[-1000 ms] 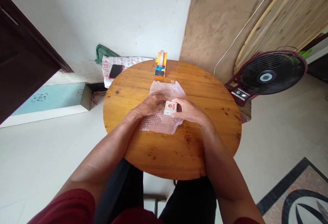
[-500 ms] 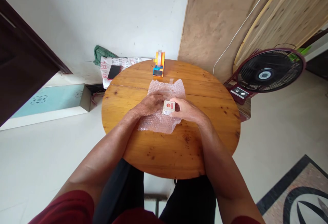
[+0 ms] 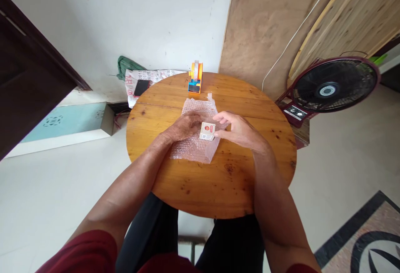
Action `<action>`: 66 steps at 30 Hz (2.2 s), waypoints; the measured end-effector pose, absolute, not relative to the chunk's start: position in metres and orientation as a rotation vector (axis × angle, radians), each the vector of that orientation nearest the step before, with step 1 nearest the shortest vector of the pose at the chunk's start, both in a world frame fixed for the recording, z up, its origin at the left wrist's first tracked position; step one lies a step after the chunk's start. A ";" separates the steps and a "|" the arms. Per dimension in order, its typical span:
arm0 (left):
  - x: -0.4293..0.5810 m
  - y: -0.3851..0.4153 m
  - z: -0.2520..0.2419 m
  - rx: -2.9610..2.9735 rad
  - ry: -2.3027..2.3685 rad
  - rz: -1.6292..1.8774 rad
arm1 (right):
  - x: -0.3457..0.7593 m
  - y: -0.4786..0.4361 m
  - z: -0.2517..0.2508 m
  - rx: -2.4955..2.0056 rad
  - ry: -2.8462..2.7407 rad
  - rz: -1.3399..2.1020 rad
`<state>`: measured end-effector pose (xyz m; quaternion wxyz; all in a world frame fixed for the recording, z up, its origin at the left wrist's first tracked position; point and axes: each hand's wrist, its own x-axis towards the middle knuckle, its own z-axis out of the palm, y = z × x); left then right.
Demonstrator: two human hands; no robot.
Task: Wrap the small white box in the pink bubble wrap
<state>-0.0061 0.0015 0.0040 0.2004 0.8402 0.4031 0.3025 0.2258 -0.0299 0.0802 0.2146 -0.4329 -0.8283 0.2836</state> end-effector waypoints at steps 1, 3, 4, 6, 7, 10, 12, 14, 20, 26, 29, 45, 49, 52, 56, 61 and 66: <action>-0.006 0.001 0.004 2.352 1.112 0.854 | 0.227 -0.032 0.083 -1.150 -2.312 0.808; -0.005 0.001 0.005 2.350 1.114 0.852 | 0.226 -0.038 0.089 -1.049 -2.380 0.915; -0.005 0.000 0.006 2.345 1.123 0.843 | 0.224 -0.041 0.091 -1.022 -2.408 0.952; -0.004 -0.001 0.009 2.334 1.144 0.823 | 0.217 -0.049 0.097 -1.003 -2.443 0.921; -0.004 -0.002 0.011 2.336 1.146 0.809 | 0.211 -0.053 0.101 -0.989 -2.456 0.851; -0.004 -0.004 0.017 2.360 1.111 0.770 | 0.190 -0.068 0.110 -0.866 -2.585 0.636; -0.005 -0.005 0.017 2.358 1.095 0.779 | 0.178 -0.078 0.111 -0.789 -2.736 0.572; -0.006 -0.004 0.015 2.352 1.095 0.816 | 0.171 -0.087 0.106 -0.739 -2.878 0.528; -0.007 0.001 0.003 2.401 1.104 0.841 | 0.188 -0.096 0.078 -0.913 -2.989 0.191; -0.005 0.002 0.001 2.340 1.159 0.875 | 0.213 -0.092 0.085 -1.083 -3.012 0.135; -0.005 0.001 0.009 2.239 1.279 0.902 | 0.222 -0.092 0.085 -1.096 -2.984 0.149; -0.014 -0.092 0.048 2.679 1.348 0.648 | 0.242 -0.078 0.067 -1.303 -2.309 0.700; -0.008 -0.078 0.044 2.557 1.396 0.797 | 0.244 -0.072 0.068 -1.410 -2.217 0.727; -0.004 -0.063 0.050 2.415 1.398 0.827 | 0.243 -0.061 0.069 -1.461 -2.195 0.675; 0.006 -0.047 0.054 2.242 1.380 0.837 | 0.238 -0.044 0.074 -1.486 -2.213 0.753; 0.020 -0.046 0.045 1.793 1.458 0.988 | 0.233 -0.030 0.069 -1.397 -2.225 0.884; 0.019 -0.048 0.038 1.745 1.440 1.049 | 0.227 -0.025 0.057 -1.228 -2.060 0.903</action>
